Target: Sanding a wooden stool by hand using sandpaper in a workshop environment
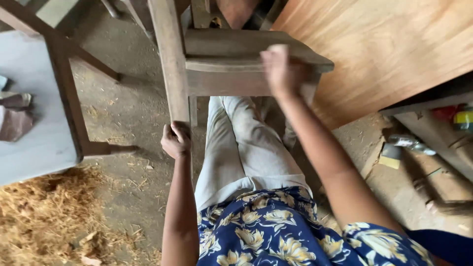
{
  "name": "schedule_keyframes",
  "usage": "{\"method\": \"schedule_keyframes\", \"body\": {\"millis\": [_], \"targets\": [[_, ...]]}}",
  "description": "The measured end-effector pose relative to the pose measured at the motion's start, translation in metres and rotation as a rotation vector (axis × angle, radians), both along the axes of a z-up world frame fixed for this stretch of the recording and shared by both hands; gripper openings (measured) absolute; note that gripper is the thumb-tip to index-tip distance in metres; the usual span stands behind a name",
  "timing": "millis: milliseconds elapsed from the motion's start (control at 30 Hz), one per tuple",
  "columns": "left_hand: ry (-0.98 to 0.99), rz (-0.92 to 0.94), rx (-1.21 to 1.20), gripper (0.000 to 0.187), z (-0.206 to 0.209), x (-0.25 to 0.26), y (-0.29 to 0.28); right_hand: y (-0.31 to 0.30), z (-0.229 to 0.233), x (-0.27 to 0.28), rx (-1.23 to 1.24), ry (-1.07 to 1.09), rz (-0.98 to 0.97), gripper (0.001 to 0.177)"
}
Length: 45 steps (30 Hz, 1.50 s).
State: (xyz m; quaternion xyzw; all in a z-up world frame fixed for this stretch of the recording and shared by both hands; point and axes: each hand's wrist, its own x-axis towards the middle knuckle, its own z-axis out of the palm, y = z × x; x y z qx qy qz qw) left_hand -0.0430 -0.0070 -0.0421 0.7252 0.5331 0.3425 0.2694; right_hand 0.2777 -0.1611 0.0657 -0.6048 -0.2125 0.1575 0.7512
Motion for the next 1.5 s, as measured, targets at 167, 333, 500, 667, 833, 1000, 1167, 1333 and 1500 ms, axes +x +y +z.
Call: {"method": "schedule_keyframes", "body": {"millis": [167, 333, 500, 667, 833, 1000, 1167, 1333, 1500], "targets": [[0.037, 0.030, 0.024, 0.042, 0.003, -0.001, 0.000, -0.004, 0.073, -0.031, -0.812, -1.237, -0.685, 0.008], [0.033, -0.002, 0.027, 0.046, -0.019, -0.002, 0.008, 0.074, 0.080, -0.082, -0.629, -1.246, -0.703, 0.009], [-0.140, 0.014, -0.003, 0.054, -0.015, 0.002, 0.006, 0.020, 0.077, -0.038, -0.598, -1.139, -0.339, 0.014], [-0.131, 0.024, -0.007, 0.053, -0.010, 0.001, 0.004, -0.101, 0.065, 0.039, -0.880, -1.084, -0.661, 0.013], [-0.091, 0.014, 0.007, 0.051, -0.005, 0.001, 0.004, -0.041, 0.064, -0.002, -0.794, -0.897, -0.840, 0.020], [-0.081, 0.002, 0.022, 0.064, -0.041, 0.000, 0.015, 0.058, 0.075, -0.053, -0.528, -1.225, -0.657, 0.013], [-0.122, -0.008, -0.020, 0.052, -0.006, 0.002, 0.001, -0.017, 0.068, -0.020, -0.744, -1.217, -0.544, 0.018], [-0.124, 0.027, -0.045, 0.047, -0.002, 0.000, -0.002, -0.101, 0.075, 0.025, -0.590, -0.691, -0.694, 0.043], [-0.056, 0.055, -0.056, 0.046, 0.004, 0.005, -0.002, -0.072, 0.074, 0.012, -0.987, -0.949, -0.649, 0.018]]}}
